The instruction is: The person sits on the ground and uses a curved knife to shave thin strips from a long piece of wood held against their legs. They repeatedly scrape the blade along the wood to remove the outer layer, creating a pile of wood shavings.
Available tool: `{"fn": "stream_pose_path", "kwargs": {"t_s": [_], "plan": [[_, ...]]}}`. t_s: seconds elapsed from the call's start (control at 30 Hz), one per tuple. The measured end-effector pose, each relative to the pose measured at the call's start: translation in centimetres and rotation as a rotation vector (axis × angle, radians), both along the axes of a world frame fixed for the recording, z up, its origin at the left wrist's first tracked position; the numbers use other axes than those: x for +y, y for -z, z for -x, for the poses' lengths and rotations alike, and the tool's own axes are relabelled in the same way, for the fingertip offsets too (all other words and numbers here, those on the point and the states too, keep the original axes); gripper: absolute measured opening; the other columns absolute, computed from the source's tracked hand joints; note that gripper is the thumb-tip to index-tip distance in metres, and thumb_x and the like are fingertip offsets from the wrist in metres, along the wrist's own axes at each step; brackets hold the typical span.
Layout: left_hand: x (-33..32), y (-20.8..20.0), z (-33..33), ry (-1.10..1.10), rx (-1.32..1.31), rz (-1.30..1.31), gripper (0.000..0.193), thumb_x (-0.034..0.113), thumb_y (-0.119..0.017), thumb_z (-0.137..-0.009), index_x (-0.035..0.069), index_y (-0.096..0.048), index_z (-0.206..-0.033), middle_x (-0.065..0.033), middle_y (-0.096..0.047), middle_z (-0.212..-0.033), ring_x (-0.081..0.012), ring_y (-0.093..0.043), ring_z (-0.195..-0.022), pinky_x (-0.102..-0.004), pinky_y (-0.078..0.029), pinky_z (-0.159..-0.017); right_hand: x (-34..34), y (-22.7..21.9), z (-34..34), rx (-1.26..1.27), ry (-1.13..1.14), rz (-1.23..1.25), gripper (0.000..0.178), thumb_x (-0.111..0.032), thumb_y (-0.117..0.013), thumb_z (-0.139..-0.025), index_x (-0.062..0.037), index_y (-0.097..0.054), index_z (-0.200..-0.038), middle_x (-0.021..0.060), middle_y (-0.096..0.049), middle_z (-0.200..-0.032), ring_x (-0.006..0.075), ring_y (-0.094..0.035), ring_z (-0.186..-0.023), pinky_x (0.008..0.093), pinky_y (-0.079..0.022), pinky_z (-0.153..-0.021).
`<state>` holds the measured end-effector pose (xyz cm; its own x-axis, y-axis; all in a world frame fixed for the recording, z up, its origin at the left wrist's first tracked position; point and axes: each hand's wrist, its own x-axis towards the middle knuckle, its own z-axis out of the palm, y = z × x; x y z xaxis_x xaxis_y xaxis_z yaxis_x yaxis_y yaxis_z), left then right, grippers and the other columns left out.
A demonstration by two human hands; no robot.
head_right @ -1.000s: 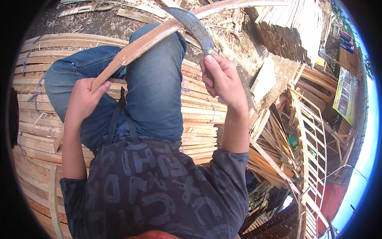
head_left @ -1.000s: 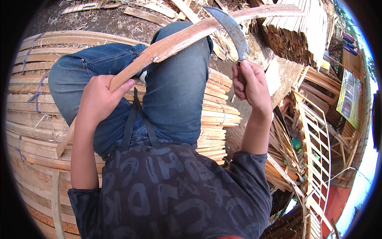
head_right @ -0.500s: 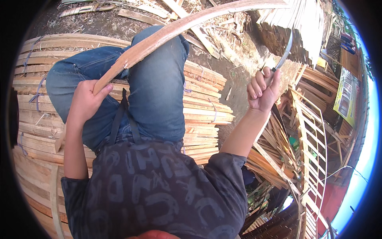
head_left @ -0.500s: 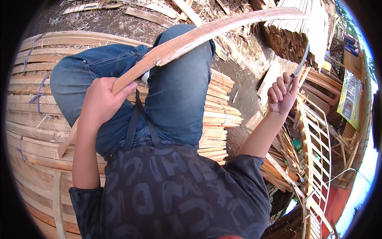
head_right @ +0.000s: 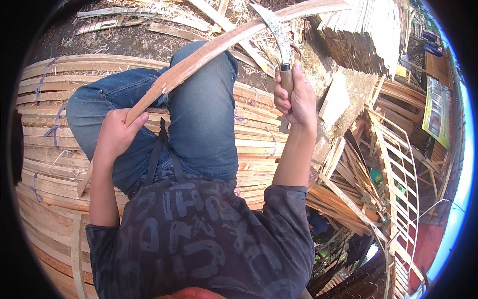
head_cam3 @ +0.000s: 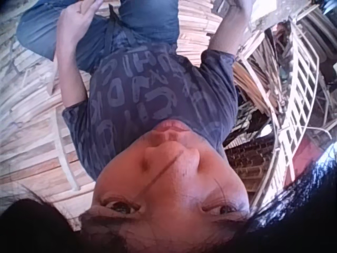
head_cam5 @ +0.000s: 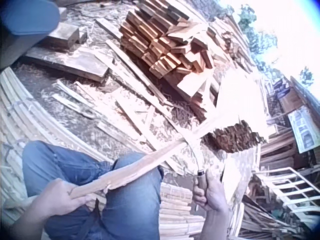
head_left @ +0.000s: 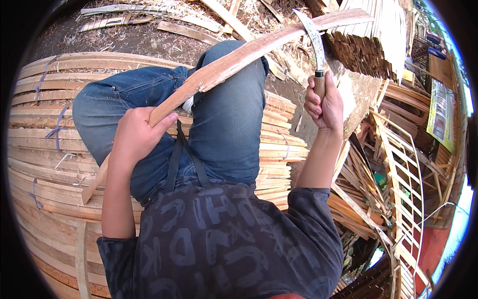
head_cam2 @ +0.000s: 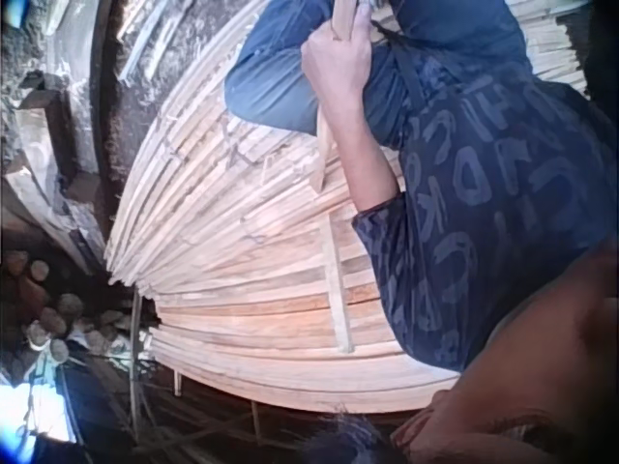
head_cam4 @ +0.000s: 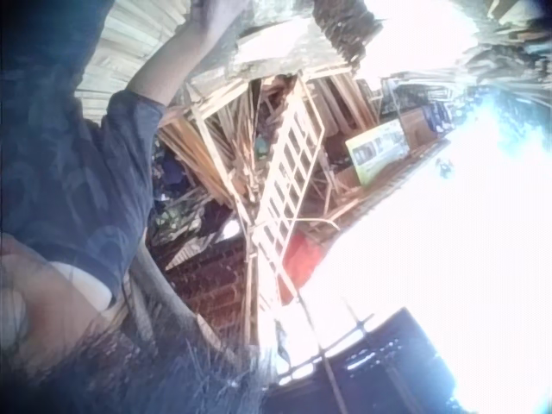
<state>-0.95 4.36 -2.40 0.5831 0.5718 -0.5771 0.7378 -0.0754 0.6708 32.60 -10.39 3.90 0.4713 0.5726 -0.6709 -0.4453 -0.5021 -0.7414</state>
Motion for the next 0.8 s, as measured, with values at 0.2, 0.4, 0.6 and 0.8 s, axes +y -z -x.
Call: {"fn": "stream_pose_path", "kwargs": {"t_s": [0.2, 0.4, 0.6, 0.8], "plan": [[-0.1, 0.2, 0.3, -0.027, -0.037, 0.023, 0.047, 0.046, -0.066, -0.083, 0.000, -0.069, -0.077, -0.0182, -0.059, -0.059, -0.0357, -0.060, -0.059, -0.0386, -0.045, -0.057, 0.5, 1.8, 2.4, -0.370, 0.042, -0.140, 0.032, -0.033, -0.051, -0.100, -0.0070, -0.049, -0.082, -0.0041, -0.041, -0.053, 0.0029, -0.031, -0.036, 0.0190, -0.021, -0.032], [0.0, 0.1, 0.5, -0.044, -0.025, 0.016, 0.047, 0.046, -0.066, -0.084, 0.000, -0.070, -0.077, -0.0183, -0.059, -0.059, -0.0351, -0.060, -0.058, -0.0386, -0.045, -0.057, -1.6, -0.5, -2.7, -0.773, 0.310, -0.137, 0.027, -0.023, -0.055, -0.099, -0.0079, -0.048, -0.078, -0.0032, -0.042, -0.056, 0.0040, -0.034, -0.041, 0.0218, -0.027, -0.037], [0.0, 0.3, 0.1, -0.022, -0.006, 0.002, 0.047, 0.045, -0.065, -0.084, -0.001, -0.068, -0.077, -0.0187, -0.057, -0.059, -0.0352, -0.058, -0.057, -0.0394, -0.044, -0.057, 0.3, -0.7, 1.3, -0.051, -0.165, -0.161, 0.032, -0.033, -0.046, -0.102, -0.0062, -0.050, -0.085, -0.0014, -0.041, -0.053, 0.0054, -0.034, -0.037, 0.0200, -0.030, -0.034], [0.0, 0.6, 0.6, -0.043, -0.047, -0.015, 0.047, 0.045, -0.065, -0.084, -0.001, -0.068, -0.077, -0.0192, -0.056, -0.059, -0.0349, -0.057, -0.057, -0.0393, -0.044, -0.057, 2.8, 0.7, -0.9, -0.160, -0.161, -0.097, 0.033, -0.033, -0.052, -0.099, -0.0049, -0.054, -0.082, -0.0038, -0.043, -0.052, 0.0036, -0.034, -0.037, 0.0186, -0.025, -0.034]]}}
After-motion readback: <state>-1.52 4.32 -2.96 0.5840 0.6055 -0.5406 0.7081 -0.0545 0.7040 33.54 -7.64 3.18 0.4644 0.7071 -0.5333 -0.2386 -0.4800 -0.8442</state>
